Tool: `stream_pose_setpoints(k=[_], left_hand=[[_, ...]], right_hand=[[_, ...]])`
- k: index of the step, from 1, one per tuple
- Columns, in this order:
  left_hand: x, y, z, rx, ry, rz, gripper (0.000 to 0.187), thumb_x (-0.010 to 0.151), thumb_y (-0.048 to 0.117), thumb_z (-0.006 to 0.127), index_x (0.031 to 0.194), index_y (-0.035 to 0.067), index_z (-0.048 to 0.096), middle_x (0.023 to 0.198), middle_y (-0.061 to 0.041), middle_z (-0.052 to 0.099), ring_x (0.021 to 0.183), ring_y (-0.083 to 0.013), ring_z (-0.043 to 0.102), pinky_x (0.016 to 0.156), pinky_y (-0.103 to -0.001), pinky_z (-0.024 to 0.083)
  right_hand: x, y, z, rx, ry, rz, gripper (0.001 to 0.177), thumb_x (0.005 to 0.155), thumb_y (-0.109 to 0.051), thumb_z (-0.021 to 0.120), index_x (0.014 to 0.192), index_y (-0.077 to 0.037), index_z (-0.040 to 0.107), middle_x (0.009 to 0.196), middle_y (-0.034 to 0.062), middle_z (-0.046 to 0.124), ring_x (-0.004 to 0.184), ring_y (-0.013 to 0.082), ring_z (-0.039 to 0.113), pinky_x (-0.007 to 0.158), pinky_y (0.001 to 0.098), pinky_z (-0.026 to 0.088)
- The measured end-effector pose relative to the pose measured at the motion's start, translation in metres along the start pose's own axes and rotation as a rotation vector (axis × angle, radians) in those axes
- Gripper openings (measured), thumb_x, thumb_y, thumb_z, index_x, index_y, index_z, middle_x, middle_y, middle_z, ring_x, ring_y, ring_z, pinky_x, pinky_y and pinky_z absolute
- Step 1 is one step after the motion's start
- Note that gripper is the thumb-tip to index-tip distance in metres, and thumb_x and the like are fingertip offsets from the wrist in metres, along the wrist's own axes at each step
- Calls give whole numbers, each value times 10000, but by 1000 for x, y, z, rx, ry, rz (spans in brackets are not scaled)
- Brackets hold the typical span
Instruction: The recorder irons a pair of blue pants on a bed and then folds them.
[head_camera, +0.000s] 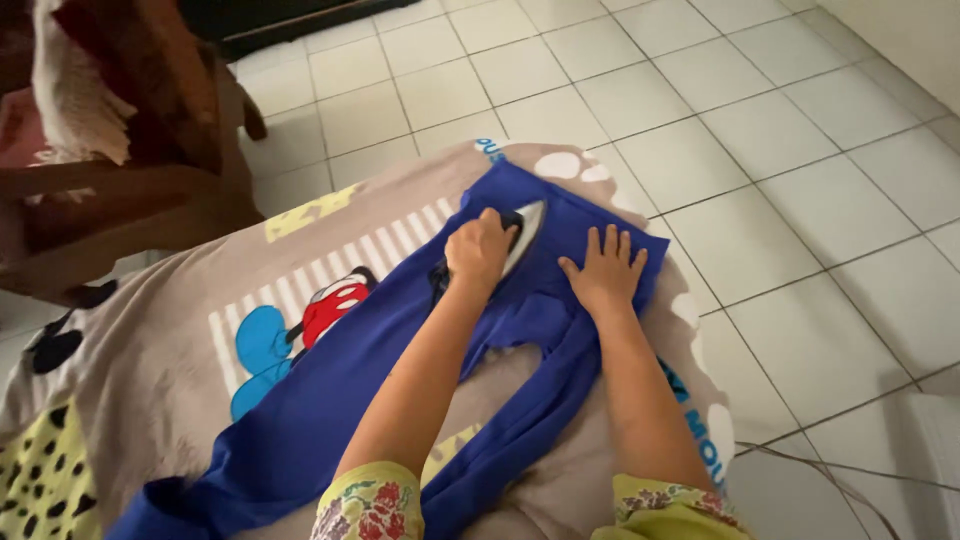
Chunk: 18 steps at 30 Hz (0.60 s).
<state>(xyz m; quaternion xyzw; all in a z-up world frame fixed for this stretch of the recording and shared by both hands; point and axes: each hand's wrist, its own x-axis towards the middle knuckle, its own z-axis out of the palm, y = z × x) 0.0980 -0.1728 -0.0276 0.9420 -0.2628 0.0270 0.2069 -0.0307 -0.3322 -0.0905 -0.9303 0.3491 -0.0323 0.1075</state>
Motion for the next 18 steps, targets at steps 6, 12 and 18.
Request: stream_pose_setpoints(k=[6, 12, 18], left_hand=[[29, 11, 5, -2, 0, -114, 395, 921, 483, 692, 1024, 102, 690, 954, -178, 759, 924, -377, 741, 789, -487, 586], [59, 11, 13, 0, -20, -160, 417, 904, 486, 704, 1032, 89, 691, 994, -177, 756, 967, -373, 730, 816, -484, 578], [48, -2, -3, 22, 34, 3, 484, 886, 562, 693, 993, 90, 714, 935, -187, 753, 915, -386, 728, 790, -498, 576]], right_hand=[[-13, 26, -6, 60, -84, 204, 966, 865, -732, 505, 1607, -185, 220, 1699, 118, 142, 1567, 323, 82, 1182, 633, 113], [-15, 52, -7, 307, 247, 308, 1070, 822, -474, 802, 1599, -15, 225, 1592, 302, 331, 1413, 436, 395, 1113, 584, 338], [14, 122, 16, 754, 268, 326, 673, 772, -232, 843, 1354, 10, 606, 1055, 209, 748, 974, 310, 745, 881, 372, 559]])
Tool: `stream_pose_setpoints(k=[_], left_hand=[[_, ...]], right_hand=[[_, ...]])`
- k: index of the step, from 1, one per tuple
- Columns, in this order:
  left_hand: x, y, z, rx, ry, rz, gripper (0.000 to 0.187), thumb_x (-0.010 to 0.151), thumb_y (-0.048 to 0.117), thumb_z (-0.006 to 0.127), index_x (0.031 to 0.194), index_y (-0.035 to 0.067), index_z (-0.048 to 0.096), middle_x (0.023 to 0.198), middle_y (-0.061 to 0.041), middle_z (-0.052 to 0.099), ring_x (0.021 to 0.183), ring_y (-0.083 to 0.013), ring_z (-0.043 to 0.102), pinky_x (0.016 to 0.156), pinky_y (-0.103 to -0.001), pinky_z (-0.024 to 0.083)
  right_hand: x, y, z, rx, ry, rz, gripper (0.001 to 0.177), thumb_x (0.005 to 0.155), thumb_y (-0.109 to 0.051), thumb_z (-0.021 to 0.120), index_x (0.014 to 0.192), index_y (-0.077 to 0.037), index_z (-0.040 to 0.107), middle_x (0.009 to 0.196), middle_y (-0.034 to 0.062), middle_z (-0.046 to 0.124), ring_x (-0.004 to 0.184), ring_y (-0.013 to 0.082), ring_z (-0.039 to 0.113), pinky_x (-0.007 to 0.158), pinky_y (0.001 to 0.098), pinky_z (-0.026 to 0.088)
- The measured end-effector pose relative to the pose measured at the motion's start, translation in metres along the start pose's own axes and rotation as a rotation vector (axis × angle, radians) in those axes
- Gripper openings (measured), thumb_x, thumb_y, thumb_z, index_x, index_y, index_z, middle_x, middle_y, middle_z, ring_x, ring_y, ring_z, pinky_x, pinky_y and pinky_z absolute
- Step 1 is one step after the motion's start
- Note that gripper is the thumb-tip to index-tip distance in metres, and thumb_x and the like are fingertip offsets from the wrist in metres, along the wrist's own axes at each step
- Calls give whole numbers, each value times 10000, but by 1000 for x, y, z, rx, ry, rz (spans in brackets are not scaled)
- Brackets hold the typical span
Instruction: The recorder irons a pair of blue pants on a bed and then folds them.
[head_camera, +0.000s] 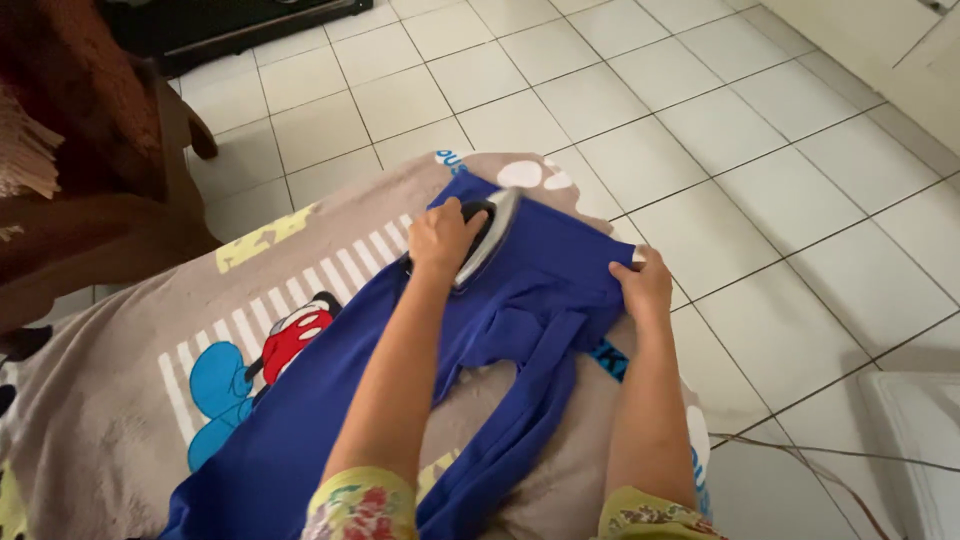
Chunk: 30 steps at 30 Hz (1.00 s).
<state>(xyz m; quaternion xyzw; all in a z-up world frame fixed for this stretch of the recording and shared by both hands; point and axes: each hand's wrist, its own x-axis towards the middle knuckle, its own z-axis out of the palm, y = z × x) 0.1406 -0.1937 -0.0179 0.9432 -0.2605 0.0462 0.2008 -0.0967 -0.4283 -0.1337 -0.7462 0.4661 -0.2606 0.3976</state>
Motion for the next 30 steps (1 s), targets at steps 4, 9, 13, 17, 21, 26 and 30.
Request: stream_pose_setpoints(k=[4, 9, 13, 17, 21, 26, 30], left_hand=[[-20, 6, -26, -47, -22, 259, 547, 848, 648, 683, 917, 108, 729, 866, -160, 752, 837, -382, 727, 741, -522, 562], [-36, 37, -9, -3, -193, 667, 536, 825, 659, 688, 886, 127, 727, 768, -147, 726, 768, -369, 722, 683, -511, 567], [-44, 76, 14, 25, -136, 466, 535, 832, 660, 694, 874, 128, 721, 795, -150, 730, 769, -361, 733, 689, -488, 581], [-51, 95, 33, -82, -52, 287, 473, 848, 586, 699, 893, 116, 710, 801, -152, 743, 773, -363, 738, 663, -493, 584], [-48, 93, 43, -106, -95, 279, 447, 914, 537, 672, 927, 90, 681, 826, -156, 753, 798, -349, 746, 679, -490, 592], [-14, 43, 30, 39, -107, 174, 474, 894, 572, 664, 984, 106, 684, 887, -150, 759, 835, -333, 753, 715, -482, 595], [21, -20, 32, 143, -9, 72, 525, 942, 587, 637, 1040, 74, 695, 945, -171, 759, 908, -341, 749, 775, -471, 591]], right_hand=[[1, -17, -7, 29, -27, 31, 421, 755, -214, 842, 1089, 21, 741, 984, 167, 773, 900, 274, 749, 844, 369, 561], [1, -21, -8, 133, -51, 138, 386, 816, -260, 812, 1054, 34, 732, 937, 161, 766, 831, 253, 731, 776, 362, 558], [12, -6, -6, 133, -66, 146, 440, 900, -356, 794, 1037, 59, 746, 903, 176, 743, 803, 223, 662, 756, 363, 520], [14, -9, -5, 166, -69, 178, 438, 964, -371, 694, 1097, 43, 745, 909, 140, 740, 778, 201, 663, 735, 342, 513], [23, 12, 7, 386, -79, 52, 414, 861, -273, 805, 1090, 65, 741, 935, 133, 745, 789, 162, 668, 716, 282, 533], [12, -11, 0, 353, -129, 119, 409, 809, -241, 845, 1046, 77, 743, 880, 119, 739, 739, 161, 652, 664, 272, 517], [22, 8, 10, 282, -88, 73, 392, 851, -268, 833, 975, 92, 741, 795, 117, 685, 686, 170, 591, 621, 309, 471]])
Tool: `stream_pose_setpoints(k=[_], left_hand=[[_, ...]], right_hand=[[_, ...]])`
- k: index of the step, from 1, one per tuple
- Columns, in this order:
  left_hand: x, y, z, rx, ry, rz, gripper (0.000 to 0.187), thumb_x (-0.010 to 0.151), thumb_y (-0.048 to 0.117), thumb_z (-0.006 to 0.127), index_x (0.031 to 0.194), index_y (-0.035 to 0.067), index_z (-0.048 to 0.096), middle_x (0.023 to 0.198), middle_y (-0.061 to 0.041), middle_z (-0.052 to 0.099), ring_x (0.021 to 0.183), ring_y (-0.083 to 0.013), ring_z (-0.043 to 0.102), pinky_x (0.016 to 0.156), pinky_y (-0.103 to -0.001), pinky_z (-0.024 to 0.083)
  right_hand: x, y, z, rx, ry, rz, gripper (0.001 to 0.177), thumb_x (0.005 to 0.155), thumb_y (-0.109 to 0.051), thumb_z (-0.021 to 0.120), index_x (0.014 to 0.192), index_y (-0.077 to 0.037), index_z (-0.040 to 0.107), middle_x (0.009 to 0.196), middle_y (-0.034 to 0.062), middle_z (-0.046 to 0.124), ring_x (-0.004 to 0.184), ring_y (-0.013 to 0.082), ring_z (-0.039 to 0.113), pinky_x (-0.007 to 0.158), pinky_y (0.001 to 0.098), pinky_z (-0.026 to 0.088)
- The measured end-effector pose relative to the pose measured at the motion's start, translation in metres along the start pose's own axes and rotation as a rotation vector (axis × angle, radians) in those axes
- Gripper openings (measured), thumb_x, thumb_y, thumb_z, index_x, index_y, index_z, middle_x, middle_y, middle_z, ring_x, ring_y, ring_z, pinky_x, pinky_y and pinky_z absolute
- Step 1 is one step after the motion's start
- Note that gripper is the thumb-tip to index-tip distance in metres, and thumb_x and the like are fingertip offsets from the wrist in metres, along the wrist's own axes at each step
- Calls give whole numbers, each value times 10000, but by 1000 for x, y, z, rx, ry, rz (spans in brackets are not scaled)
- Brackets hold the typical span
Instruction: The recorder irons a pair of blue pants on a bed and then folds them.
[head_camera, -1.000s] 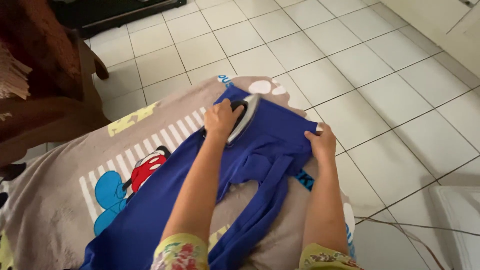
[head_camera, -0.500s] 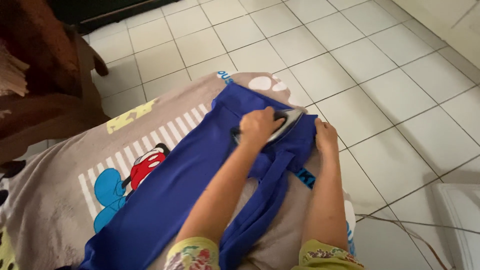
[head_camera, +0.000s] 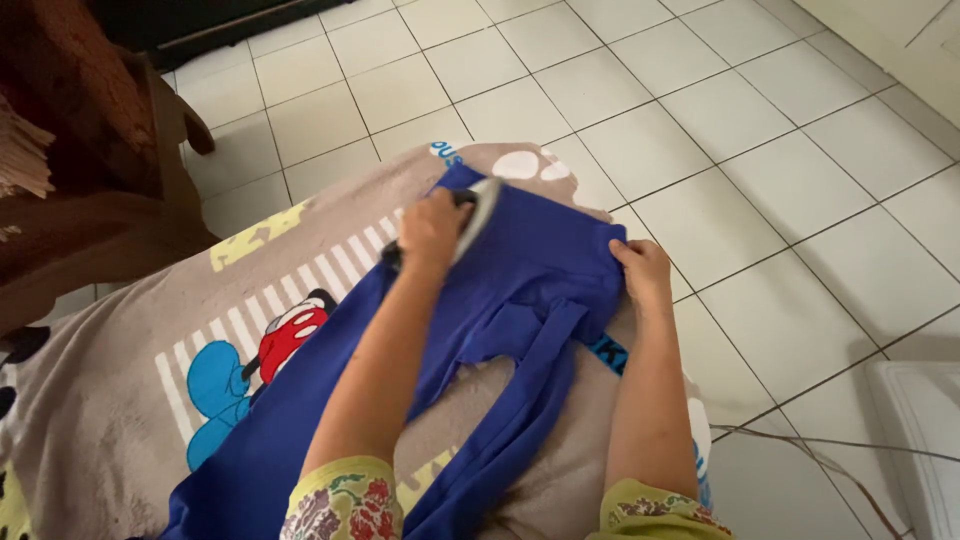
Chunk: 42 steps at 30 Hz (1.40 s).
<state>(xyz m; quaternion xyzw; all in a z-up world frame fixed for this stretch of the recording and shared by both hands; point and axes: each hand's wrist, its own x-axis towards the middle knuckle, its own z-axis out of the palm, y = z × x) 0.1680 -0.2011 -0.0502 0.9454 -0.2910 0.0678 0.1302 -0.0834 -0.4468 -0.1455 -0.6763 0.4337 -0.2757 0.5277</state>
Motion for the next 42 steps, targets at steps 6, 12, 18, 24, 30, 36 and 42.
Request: stream_pose_setpoints(k=[6, 12, 18, 24, 30, 36, 42], left_hand=[[3, -24, -34, 7, -9, -200, 515, 918, 576, 647, 1064, 86, 703, 978, -172, 756, 955, -367, 730, 788, -474, 584], [-15, -19, -49, -86, 12, -66, 523, 885, 607, 671, 1052, 115, 726, 957, -184, 753, 910, -376, 732, 775, -504, 571], [-66, 63, -70, -136, -106, 196, 524, 874, 640, 664, 966, 127, 710, 844, -168, 746, 800, -374, 736, 697, -521, 570], [-92, 105, -38, -222, -154, 314, 442, 900, 520, 679, 916, 78, 663, 799, -186, 735, 770, -391, 730, 671, -516, 571], [-57, 81, -7, -199, 1, 305, 459, 895, 528, 684, 914, 70, 661, 808, -186, 735, 784, -384, 733, 672, -516, 573], [-37, 40, -42, -142, -16, 214, 501, 871, 599, 676, 900, 98, 677, 778, -162, 727, 740, -383, 719, 636, -512, 562], [-72, 54, -65, -129, -153, 512, 493, 812, 618, 718, 838, 126, 692, 678, -159, 697, 633, -386, 698, 550, -524, 545]], right_hand=[[-18, -34, -4, 25, 151, 125, 356, 880, -277, 774, 1010, 42, 685, 808, 105, 679, 676, 175, 597, 615, 323, 490], [-19, -30, 0, -4, 160, 76, 419, 830, -278, 828, 988, 82, 685, 851, 126, 688, 747, 191, 609, 686, 339, 506], [-35, -66, -3, -115, 151, 128, 508, 835, -321, 789, 1218, -24, 637, 966, 159, 694, 858, 257, 667, 774, 376, 532], [-1, -9, 6, -215, 136, -180, 402, 991, -325, 604, 1362, -172, 622, 1149, 158, 706, 1012, 303, 676, 911, 438, 504], [-6, -25, 8, -473, 58, -218, 362, 893, -180, 620, 1247, -189, 690, 1156, 199, 685, 1071, 385, 668, 933, 478, 522], [-12, -35, 9, -461, 116, -333, 357, 913, -337, 769, 1114, -64, 657, 1059, 209, 689, 986, 415, 649, 830, 505, 501], [-21, -50, 13, -293, 286, -269, 380, 819, -360, 826, 962, -40, 679, 880, 141, 732, 807, 333, 694, 747, 434, 520]])
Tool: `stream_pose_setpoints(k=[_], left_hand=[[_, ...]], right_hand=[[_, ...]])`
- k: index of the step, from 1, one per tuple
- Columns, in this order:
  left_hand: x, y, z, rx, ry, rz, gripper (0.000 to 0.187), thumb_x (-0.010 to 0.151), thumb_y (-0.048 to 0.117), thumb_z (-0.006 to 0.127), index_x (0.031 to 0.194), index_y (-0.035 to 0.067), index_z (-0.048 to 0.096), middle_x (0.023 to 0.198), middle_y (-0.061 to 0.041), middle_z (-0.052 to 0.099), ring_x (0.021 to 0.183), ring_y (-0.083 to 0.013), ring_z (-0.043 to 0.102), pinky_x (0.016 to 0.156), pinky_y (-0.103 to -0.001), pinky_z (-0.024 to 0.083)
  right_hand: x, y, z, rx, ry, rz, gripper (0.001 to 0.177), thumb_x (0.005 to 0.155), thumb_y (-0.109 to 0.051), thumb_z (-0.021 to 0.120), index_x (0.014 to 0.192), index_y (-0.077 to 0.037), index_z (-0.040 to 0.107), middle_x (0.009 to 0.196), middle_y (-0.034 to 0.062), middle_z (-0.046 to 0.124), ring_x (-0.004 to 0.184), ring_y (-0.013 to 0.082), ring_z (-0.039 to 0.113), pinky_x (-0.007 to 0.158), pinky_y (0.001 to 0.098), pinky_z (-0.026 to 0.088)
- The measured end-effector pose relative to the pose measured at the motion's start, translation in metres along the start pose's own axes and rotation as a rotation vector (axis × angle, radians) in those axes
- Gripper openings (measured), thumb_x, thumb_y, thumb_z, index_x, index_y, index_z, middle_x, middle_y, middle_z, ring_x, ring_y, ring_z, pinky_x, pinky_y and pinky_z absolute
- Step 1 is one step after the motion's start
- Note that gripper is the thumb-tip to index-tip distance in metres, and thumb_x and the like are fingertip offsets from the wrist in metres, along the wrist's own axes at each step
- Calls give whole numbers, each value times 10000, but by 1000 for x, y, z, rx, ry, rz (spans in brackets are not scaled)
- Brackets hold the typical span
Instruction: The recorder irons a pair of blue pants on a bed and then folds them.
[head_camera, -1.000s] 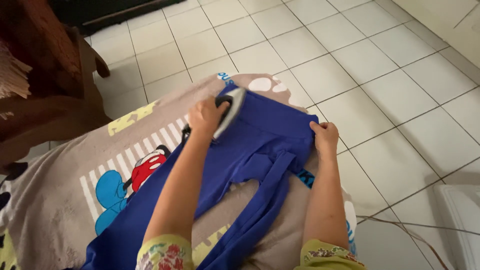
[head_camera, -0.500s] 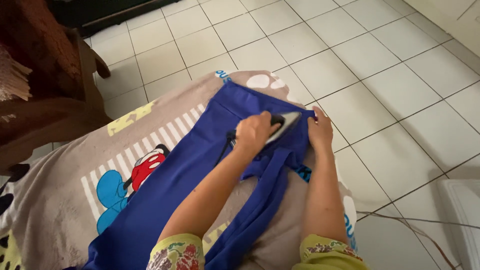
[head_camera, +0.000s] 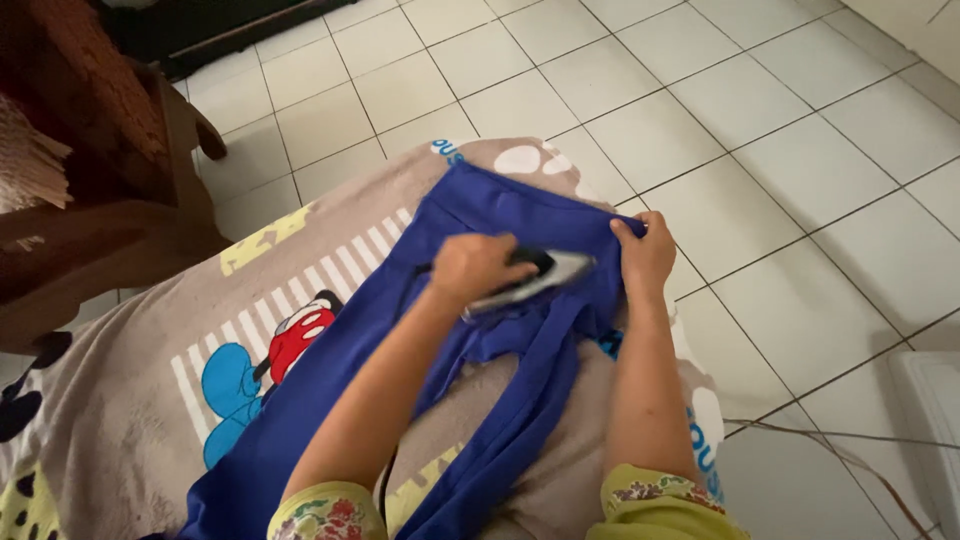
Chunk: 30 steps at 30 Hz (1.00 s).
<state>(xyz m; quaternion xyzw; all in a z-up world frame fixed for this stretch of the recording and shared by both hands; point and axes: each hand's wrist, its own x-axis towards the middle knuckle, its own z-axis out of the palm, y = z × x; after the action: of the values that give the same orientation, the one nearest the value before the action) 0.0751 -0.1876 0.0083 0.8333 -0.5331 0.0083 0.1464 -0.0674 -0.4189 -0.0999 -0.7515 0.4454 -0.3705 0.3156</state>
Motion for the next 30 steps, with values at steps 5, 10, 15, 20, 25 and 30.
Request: stream_pose_setpoints(k=[5, 10, 15, 20, 25, 30], left_hand=[[12, 28, 34, -47, 182, 2, 486, 820, 570, 744, 811, 91, 662, 657, -155, 684, 627, -379, 694, 567, -508, 553], [18, 35, 41, -76, 244, -61, 469, 821, 544, 749, 790, 87, 653, 677, -146, 691, 639, -380, 694, 562, -499, 553], [-11, 19, 9, -45, 134, -155, 498, 880, 582, 707, 903, 85, 677, 745, -184, 717, 705, -379, 723, 618, -510, 562], [-30, -18, 1, -48, 178, -541, 483, 890, 569, 687, 940, 89, 702, 813, -188, 740, 783, -396, 727, 690, -525, 564], [-19, -31, -1, 15, 120, -713, 474, 894, 552, 689, 971, 85, 705, 872, -182, 748, 855, -387, 731, 746, -501, 571], [9, -38, 12, 25, 155, -691, 463, 904, 548, 684, 959, 89, 705, 901, -167, 758, 889, -364, 741, 777, -476, 577]], right_hand=[[4, 22, 11, 53, -23, 136, 345, 973, -388, 738, 999, -47, 689, 925, 159, 720, 869, 339, 674, 805, 444, 510], [5, 22, 4, 100, -105, 118, 260, 996, -342, 705, 1085, -98, 697, 1018, 137, 714, 972, 335, 665, 867, 447, 502], [3, -7, -5, 70, 14, -504, 256, 834, -177, 803, 1010, -58, 660, 1164, 148, 675, 1142, 359, 591, 998, 432, 470], [-4, -25, -6, 202, -101, -579, 201, 895, -188, 812, 986, -86, 665, 1087, 75, 709, 1135, 280, 612, 1150, 487, 378], [3, -24, -23, -106, -79, -598, 242, 858, -269, 879, 977, -129, 722, 988, 57, 724, 1035, 265, 636, 1118, 522, 373], [10, 24, 5, -288, 95, -314, 691, 714, -287, 911, 1296, -59, 619, 1016, 172, 679, 994, 379, 635, 911, 483, 462]])
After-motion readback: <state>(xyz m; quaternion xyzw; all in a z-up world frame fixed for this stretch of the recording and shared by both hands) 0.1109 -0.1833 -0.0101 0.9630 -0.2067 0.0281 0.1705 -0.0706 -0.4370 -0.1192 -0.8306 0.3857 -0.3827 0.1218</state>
